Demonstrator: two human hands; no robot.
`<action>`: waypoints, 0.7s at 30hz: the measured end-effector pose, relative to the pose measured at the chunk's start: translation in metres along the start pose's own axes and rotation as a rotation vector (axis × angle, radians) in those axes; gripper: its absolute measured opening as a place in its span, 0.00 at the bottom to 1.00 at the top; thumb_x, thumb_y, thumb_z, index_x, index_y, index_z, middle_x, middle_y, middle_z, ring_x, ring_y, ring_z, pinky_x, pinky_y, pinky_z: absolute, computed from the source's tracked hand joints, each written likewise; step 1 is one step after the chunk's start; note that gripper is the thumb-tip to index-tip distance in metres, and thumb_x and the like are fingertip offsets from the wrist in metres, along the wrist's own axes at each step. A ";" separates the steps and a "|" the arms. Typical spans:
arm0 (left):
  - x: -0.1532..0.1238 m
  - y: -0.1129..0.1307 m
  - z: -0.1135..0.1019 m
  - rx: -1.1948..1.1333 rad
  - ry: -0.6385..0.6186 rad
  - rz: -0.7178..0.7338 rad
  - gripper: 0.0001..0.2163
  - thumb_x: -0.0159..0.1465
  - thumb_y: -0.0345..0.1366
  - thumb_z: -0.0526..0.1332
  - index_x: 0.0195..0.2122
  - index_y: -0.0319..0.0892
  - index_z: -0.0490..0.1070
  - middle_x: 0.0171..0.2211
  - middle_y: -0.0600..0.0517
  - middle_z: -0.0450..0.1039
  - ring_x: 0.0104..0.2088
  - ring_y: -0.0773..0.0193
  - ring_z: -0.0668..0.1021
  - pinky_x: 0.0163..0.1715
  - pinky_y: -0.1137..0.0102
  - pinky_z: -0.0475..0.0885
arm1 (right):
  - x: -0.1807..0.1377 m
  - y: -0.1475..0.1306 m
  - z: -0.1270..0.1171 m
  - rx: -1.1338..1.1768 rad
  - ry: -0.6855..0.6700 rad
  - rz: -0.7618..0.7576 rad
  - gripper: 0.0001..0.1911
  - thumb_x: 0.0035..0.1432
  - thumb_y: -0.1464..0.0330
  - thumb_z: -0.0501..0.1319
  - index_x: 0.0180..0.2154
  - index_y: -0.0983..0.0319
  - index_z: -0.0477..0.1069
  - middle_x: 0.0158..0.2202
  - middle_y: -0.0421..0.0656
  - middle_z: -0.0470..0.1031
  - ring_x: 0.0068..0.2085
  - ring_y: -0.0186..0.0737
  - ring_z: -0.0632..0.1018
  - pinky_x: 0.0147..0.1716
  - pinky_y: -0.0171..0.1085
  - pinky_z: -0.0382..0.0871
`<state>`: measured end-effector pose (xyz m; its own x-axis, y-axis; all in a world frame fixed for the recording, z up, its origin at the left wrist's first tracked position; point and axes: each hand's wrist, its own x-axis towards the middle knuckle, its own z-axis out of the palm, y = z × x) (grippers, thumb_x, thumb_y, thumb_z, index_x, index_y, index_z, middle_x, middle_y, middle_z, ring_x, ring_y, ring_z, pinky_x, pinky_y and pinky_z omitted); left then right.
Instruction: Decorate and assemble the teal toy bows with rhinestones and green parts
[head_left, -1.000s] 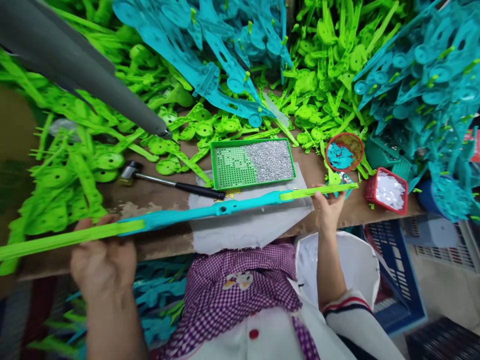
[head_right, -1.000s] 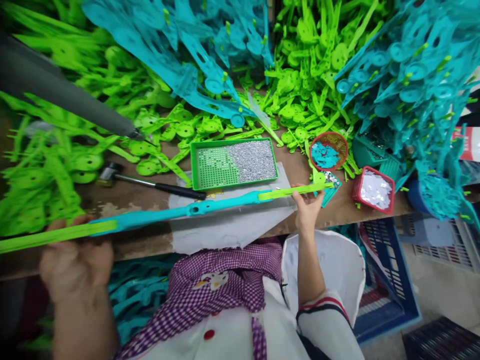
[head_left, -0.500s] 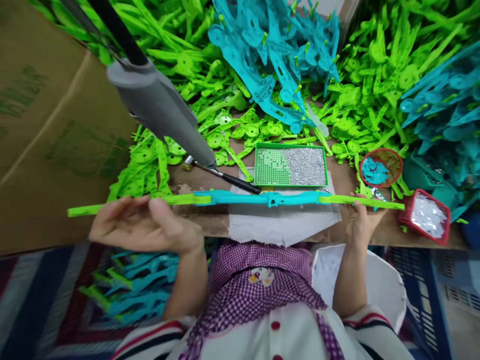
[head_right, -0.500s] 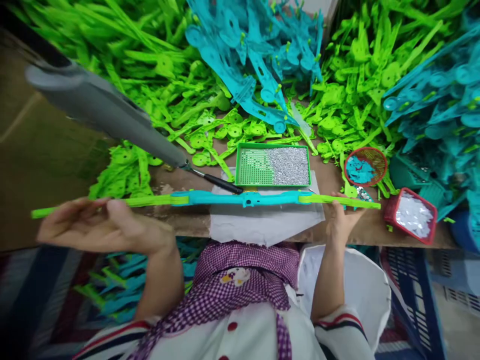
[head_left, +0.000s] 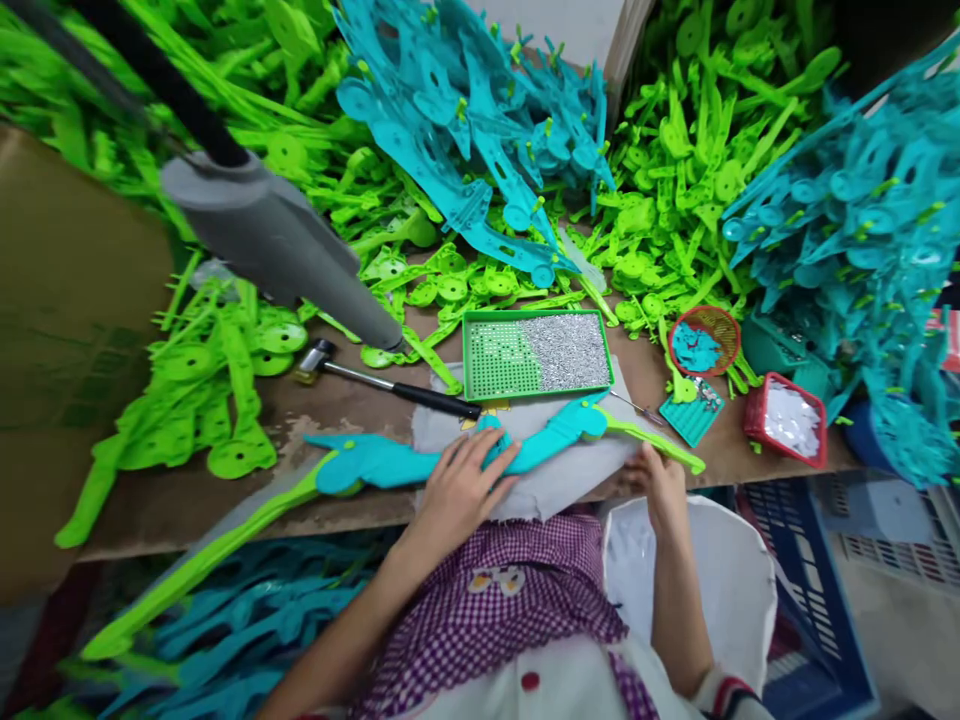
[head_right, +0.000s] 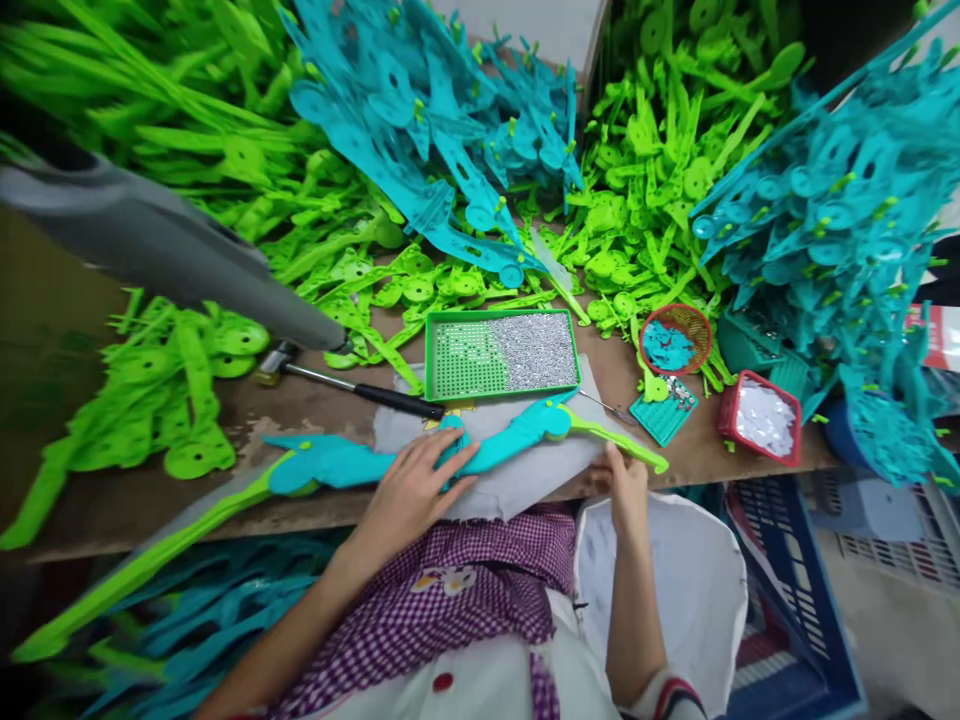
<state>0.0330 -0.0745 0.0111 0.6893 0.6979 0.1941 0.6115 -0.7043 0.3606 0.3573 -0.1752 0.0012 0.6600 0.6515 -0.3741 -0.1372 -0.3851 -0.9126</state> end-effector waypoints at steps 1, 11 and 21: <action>0.000 0.000 0.006 0.007 0.013 -0.004 0.20 0.71 0.39 0.59 0.64 0.46 0.67 0.64 0.40 0.67 0.64 0.46 0.69 0.61 0.51 0.67 | -0.010 -0.002 -0.009 -0.168 -0.101 0.056 0.18 0.56 0.52 0.65 0.29 0.60 0.69 0.22 0.38 0.73 0.21 0.36 0.74 0.20 0.33 0.67; -0.004 0.003 0.031 -0.086 0.010 0.003 0.18 0.68 0.36 0.61 0.58 0.40 0.74 0.59 0.37 0.72 0.62 0.41 0.71 0.60 0.45 0.68 | -0.055 -0.087 0.200 -0.786 -0.758 -0.833 0.13 0.71 0.61 0.54 0.41 0.61 0.73 0.42 0.45 0.78 0.45 0.40 0.76 0.46 0.37 0.69; -0.009 -0.012 0.028 -0.278 -0.072 -0.041 0.31 0.70 0.39 0.59 0.72 0.39 0.54 0.69 0.39 0.61 0.69 0.45 0.63 0.68 0.48 0.60 | -0.049 -0.077 0.343 -1.356 -0.775 -1.041 0.15 0.70 0.77 0.45 0.49 0.69 0.69 0.49 0.57 0.76 0.51 0.48 0.77 0.42 0.43 0.75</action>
<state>0.0304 -0.0761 -0.0209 0.6982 0.7069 0.1131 0.5163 -0.6066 0.6045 0.0818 0.0468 0.0329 -0.4076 0.8984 -0.1637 0.9046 0.3728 -0.2066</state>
